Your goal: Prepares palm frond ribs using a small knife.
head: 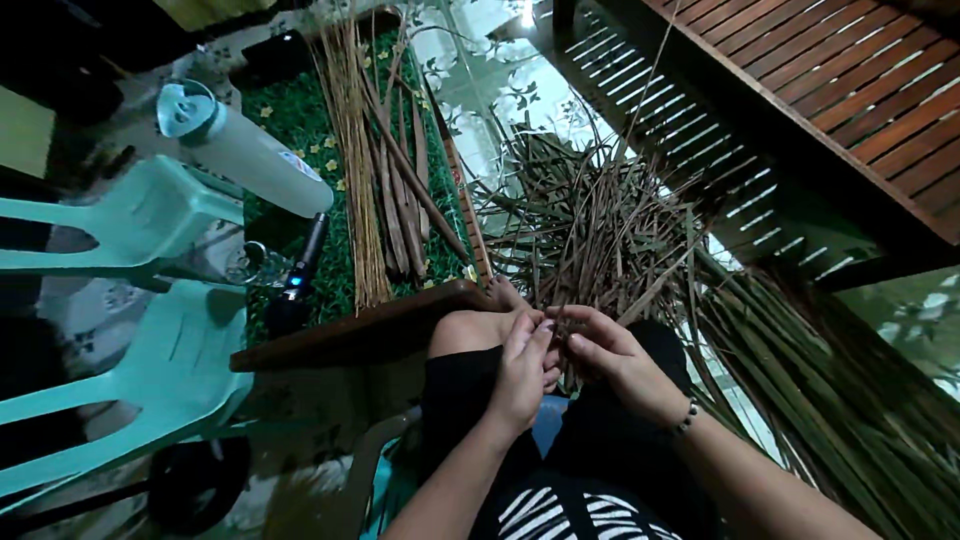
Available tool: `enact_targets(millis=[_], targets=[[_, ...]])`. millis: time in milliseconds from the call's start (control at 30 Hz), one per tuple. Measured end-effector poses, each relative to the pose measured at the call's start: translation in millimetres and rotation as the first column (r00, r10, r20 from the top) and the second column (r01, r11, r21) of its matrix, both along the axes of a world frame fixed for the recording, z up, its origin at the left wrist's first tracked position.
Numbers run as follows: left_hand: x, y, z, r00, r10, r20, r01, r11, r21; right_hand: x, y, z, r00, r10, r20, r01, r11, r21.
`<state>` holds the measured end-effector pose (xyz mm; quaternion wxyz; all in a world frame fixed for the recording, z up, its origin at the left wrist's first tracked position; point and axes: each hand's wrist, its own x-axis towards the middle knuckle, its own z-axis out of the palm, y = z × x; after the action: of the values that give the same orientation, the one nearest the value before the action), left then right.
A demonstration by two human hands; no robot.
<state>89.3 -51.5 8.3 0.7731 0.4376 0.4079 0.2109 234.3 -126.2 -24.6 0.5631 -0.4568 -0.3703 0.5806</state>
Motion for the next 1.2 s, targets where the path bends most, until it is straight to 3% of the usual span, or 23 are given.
enact_targets(millis=[100, 233, 333, 567, 700, 933, 1200], targets=[[0, -4, -2, 1.000, 0.014, 0.023, -0.015, 0.997, 0.072, 2, 2, 0, 1.000, 0.002, -0.018, -0.002, 1.000, -0.004], [-3, -7, -12, 0.999, -0.032, 0.001, 0.029, 0.927, 0.373, 5, 5, -5, 0.997, -0.020, -0.069, 0.017, 0.999, -0.041], [-1, -9, -18, 0.997, -0.008, -0.072, 0.042, 0.876, 0.481, 5, 5, -5, 0.997, -0.040, -0.068, 0.036, 0.998, -0.058], [4, -12, -16, 0.997, 0.061, -0.043, -0.041, 0.931, 0.363, 4, 7, -11, 0.999, -0.032, -0.042, 0.032, 1.000, -0.001], [4, -10, -15, 0.999, 0.050, -0.011, -0.044, 0.946, 0.322, 0, 8, -17, 0.991, -0.102, 0.083, 0.098, 0.994, 0.053], [6, -16, -18, 0.981, 0.059, -0.183, 0.040, 0.870, 0.491, -14, 7, -24, 0.910, -0.305, 0.280, 0.259, 0.947, 0.190], [1, -22, -19, 0.968, 0.003, -0.251, 0.131, 0.848, 0.514, -3, 11, -22, 0.943, -0.312, 0.114, 0.314, 0.949, 0.002]])
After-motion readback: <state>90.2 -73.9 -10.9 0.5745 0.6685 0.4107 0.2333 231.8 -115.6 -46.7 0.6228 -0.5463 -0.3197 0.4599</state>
